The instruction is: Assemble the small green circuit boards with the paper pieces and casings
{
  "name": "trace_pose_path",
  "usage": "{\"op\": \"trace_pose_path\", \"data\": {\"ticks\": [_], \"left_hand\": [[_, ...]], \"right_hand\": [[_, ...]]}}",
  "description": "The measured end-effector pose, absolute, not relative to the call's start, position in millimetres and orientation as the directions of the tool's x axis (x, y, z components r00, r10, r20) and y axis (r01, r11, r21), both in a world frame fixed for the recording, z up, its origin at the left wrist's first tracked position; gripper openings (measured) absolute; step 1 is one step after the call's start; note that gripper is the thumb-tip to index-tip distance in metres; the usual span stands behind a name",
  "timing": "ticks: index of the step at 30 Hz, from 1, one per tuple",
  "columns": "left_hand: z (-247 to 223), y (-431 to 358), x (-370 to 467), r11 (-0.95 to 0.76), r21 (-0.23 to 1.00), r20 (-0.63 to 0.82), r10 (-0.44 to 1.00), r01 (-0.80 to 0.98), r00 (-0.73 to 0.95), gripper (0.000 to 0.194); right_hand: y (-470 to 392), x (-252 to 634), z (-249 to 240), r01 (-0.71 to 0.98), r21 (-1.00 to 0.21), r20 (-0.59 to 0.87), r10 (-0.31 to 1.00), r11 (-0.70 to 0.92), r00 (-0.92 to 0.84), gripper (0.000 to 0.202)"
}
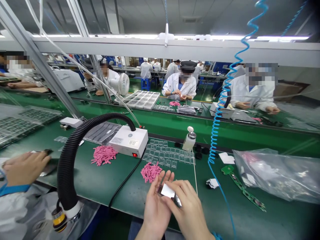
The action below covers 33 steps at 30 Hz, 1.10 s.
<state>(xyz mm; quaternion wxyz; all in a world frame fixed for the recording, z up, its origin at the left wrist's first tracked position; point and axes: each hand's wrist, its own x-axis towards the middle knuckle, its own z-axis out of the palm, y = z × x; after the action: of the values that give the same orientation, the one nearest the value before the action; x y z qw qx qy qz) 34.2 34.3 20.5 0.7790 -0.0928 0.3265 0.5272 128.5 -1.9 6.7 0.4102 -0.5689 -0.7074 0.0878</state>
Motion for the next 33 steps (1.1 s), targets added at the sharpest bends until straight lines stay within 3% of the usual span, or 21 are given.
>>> {"op": "trace_pose_path", "data": {"ticks": [18, 26, 33], "left_hand": [[11, 33, 37, 0.445, 0.201, -0.604, 0.758, -0.873, 0.248, 0.019], [9, 34, 33, 0.493, 0.046, -0.558, 0.734, -0.869, 0.387, 0.022], [15, 37, 24, 0.469, 0.019, -0.549, 0.743, -0.883, 0.383, 0.02]], "right_hand": [[1, 121, 8, 0.77, -0.562, 0.499, 0.866, 0.301, 0.025, 0.015], [4, 114, 9, 0.757, -0.576, 0.505, 0.863, 0.307, 0.035, 0.017], [-3, 132, 6, 0.767, -0.497, 0.577, 0.814, 0.405, -0.056, 0.02]]}}
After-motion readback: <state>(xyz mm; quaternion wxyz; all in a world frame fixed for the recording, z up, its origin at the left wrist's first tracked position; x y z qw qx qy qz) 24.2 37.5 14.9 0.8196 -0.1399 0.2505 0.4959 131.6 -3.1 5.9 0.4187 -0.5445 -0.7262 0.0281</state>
